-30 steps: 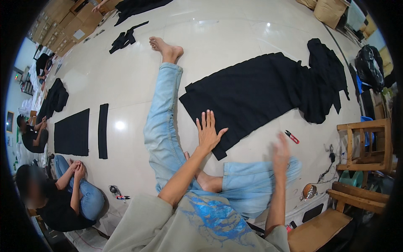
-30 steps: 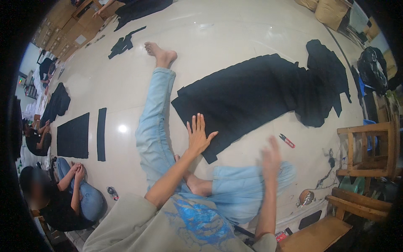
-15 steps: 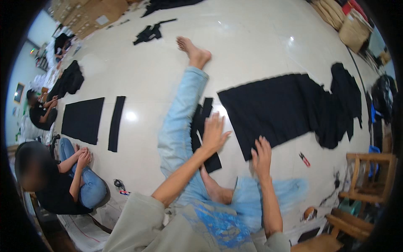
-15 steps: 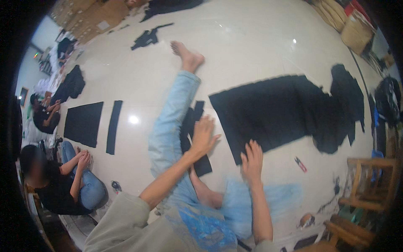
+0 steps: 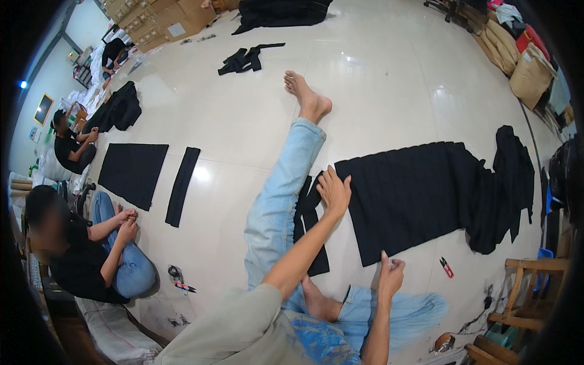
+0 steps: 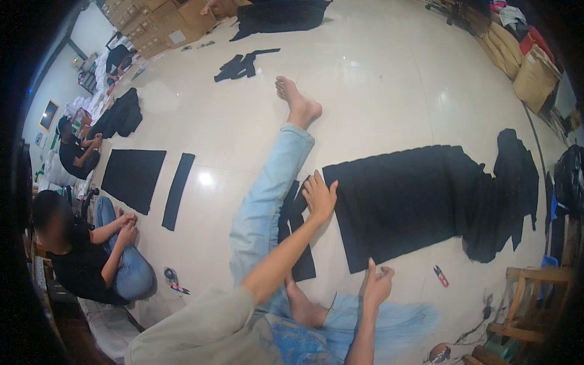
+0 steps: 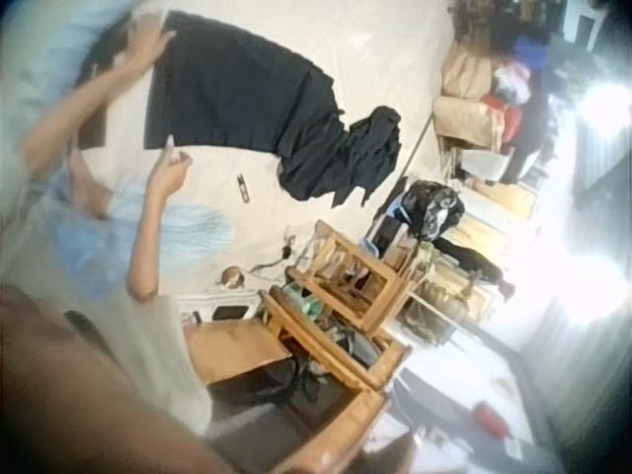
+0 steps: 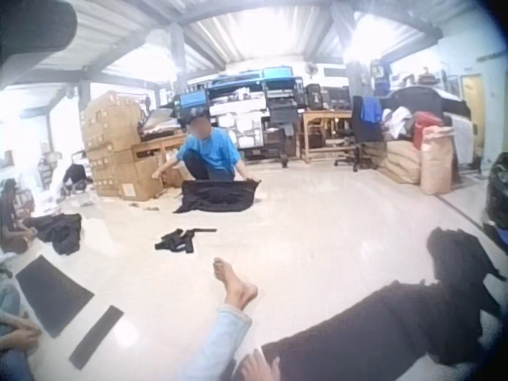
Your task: The person sits on the floor and uses a red utility knife to cut a large piece of black fabric into strips. They repeatedly fold the fabric, align the edges, and slice through the layers to produce uniform rectangular pieces.
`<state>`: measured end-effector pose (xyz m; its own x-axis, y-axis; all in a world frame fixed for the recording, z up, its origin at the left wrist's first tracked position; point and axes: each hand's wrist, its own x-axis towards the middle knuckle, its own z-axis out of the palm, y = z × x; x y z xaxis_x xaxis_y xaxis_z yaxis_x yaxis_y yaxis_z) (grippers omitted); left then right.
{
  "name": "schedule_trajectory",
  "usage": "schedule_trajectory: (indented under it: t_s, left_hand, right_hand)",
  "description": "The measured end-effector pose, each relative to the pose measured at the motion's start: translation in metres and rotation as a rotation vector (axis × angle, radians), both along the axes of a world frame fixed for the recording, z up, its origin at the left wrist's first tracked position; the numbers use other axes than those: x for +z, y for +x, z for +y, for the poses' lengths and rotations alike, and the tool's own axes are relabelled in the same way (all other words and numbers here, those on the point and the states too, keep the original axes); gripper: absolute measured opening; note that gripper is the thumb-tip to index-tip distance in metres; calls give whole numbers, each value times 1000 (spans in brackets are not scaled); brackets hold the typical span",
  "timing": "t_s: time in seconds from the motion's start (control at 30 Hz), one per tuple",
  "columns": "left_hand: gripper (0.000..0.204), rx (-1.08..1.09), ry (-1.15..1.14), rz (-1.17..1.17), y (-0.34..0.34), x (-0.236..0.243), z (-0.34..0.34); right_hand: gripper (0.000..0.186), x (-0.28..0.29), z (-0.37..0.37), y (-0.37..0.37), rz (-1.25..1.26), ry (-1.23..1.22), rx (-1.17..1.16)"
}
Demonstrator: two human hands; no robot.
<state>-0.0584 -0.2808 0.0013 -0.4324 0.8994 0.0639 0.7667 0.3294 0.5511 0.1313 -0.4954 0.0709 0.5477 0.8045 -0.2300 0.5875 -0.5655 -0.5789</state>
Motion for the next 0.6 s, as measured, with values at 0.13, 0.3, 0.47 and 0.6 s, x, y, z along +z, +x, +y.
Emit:
schedule_trajectory:
  t_s: [0.13, 0.3, 0.47, 0.6]
  left_hand:
    - [75, -133, -274, 19, -11, 15, 39]
    - [79, -89, -236, -122, -24, 11, 61]
    - [72, -138, -257, -40, -25, 22, 57]
    - [59, -242, -375, -22, -35, 24, 65]
  right_hand:
    - [42, -53, 23, 9, 15, 35, 131]
    - [30, -43, 17, -1, 962, 262, -293]
    - [30, -50, -7, 5, 1050, 259, -399]
    - [37, -31, -3, 3, 1005, 155, -443]
